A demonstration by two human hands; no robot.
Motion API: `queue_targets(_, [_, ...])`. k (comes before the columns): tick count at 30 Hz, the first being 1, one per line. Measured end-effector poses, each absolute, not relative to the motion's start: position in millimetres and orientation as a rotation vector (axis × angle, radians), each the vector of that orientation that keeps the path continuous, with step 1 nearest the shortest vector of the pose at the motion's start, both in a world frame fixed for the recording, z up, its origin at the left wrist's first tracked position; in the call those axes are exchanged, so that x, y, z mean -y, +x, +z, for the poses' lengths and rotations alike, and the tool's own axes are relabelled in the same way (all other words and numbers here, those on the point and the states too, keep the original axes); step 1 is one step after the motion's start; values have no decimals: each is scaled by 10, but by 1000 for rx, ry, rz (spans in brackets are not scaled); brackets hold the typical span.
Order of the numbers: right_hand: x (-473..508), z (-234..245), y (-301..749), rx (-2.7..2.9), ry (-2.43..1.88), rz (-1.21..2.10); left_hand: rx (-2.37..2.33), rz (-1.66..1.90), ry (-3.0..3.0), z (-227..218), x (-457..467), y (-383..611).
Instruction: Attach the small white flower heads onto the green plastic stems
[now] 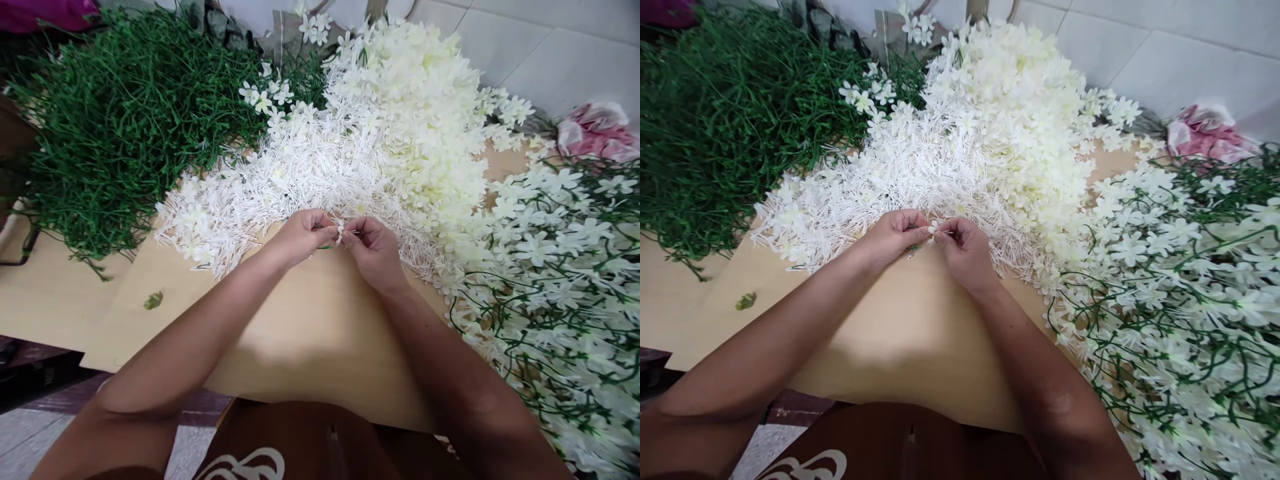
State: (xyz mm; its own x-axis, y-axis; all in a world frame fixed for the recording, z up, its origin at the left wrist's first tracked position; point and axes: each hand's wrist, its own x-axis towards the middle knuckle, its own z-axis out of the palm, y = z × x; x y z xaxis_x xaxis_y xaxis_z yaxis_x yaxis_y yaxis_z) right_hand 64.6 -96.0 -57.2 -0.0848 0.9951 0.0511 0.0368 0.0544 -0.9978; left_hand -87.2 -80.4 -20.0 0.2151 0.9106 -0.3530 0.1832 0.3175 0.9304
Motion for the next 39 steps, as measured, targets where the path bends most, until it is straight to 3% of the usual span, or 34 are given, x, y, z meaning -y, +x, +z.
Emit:
queue_targets(9, [880,-536,736,1210,-1108,1441,-1052,658,1396,-289,781,-970])
queue_targets(28, [1016,-571,595,1287,-1193,1163,-1223,689,1466,-341,863,-843])
queue_targets(39, [997,-525,639,1133,-1071,1472,-1112,726,1369,-283,846,-898])
